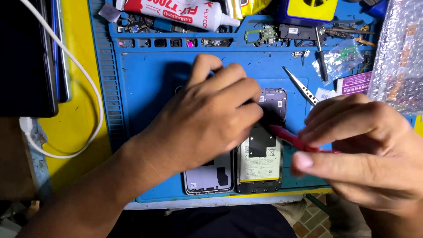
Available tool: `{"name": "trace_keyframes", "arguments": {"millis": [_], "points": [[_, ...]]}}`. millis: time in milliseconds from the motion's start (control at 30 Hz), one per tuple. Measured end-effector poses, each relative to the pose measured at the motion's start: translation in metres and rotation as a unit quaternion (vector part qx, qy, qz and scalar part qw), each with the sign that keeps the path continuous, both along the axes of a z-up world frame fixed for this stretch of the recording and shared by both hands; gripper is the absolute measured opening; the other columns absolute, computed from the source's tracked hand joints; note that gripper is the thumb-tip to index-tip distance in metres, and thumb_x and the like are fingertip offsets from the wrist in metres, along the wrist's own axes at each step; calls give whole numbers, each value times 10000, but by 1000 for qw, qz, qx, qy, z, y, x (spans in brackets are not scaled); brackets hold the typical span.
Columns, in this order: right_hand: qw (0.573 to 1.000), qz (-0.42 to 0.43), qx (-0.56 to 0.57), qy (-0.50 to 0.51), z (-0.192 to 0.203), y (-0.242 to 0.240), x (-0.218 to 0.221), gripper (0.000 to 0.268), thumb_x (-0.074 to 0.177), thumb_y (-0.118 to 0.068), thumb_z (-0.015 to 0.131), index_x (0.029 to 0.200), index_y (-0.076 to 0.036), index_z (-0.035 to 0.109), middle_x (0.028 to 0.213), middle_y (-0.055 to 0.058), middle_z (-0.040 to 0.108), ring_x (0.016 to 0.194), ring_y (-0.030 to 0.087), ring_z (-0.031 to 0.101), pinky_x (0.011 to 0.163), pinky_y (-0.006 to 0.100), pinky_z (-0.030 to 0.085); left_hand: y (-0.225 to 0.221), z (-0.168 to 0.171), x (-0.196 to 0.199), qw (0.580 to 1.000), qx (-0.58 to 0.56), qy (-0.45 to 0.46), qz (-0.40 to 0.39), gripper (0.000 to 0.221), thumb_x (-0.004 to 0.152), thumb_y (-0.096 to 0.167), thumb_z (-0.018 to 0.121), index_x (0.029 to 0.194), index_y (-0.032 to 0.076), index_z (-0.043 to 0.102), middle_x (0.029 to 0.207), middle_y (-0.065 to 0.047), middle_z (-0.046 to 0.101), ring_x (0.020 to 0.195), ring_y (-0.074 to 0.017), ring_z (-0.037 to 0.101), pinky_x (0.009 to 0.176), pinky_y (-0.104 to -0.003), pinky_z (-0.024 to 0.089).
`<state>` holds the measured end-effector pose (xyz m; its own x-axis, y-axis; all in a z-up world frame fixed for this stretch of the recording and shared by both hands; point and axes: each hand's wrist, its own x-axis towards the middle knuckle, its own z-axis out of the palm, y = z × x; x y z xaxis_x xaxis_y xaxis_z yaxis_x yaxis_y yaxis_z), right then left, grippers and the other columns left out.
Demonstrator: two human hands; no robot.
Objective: Using a thin prying tool to remove the back cover of a smartphone and then working on internal components.
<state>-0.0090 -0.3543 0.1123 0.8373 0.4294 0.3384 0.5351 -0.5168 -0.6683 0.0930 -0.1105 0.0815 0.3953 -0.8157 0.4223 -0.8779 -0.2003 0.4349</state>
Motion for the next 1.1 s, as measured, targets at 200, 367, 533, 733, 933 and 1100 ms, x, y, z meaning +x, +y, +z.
{"name": "trace_keyframes", "arguments": {"millis": [200, 367, 533, 733, 933, 1100], "points": [[997, 24, 70, 4, -8, 4, 6, 321, 931, -70, 680, 1231, -36, 573, 1087, 254, 637, 966, 339, 729, 863, 374, 635, -13, 0, -10, 997, 57, -60, 5, 242, 918, 43, 728, 703, 141, 674, 871, -14, 598, 897, -263, 527, 881, -456, 391], [995, -9, 93, -20, -17, -1, -9, 327, 1124, -53, 478, 1451, -63, 463, 1147, 228, 713, 1089, 347, 858, 1036, 454, 736, -20, 3, -9, 994, 75, -85, 9, 231, 813, 66, 688, 606, 152, 630, 768, -3, 574, 870, -302, 531, 864, -460, 410], [996, -9, 83, -21, -5, 3, -1, 125, 873, 12, 649, 982, -15, 702, 964, 205, 619, 813, 280, 731, 685, 310, 613, -23, 5, -8, 983, 101, -154, 7, 293, 862, 44, 757, 640, 218, 675, 736, 38, 554, 839, -244, 534, 859, -431, 421], [994, 53, 92, -39, -7, -2, 5, 163, 899, -83, 676, 1058, -50, 695, 984, 154, 577, 818, 278, 701, 690, 340, 609, -26, 11, -7, 980, 131, -151, -2, 246, 834, 125, 737, 635, 268, 712, 721, 51, 589, 851, -250, 553, 875, -439, 415], [999, 3, 45, -29, -19, -5, -8, 539, 835, -337, 826, 1249, -87, 591, 1253, 313, 640, 1210, 414, 730, 1090, 458, 635, -29, 13, -8, 982, 131, -135, -7, 181, 797, 208, 725, 629, 274, 713, 724, 26, 595, 875, -274, 560, 882, -466, 410], [993, -53, 103, -25, -17, -1, -15, 251, 995, 90, 568, 1238, 28, 552, 1049, 249, 687, 988, 361, 817, 952, 422, 771, -34, 18, -12, 973, 159, -167, 0, 203, 811, 182, 749, 656, 313, 734, 779, 47, 667, 860, -242, 584, 910, -432, 418]]}}
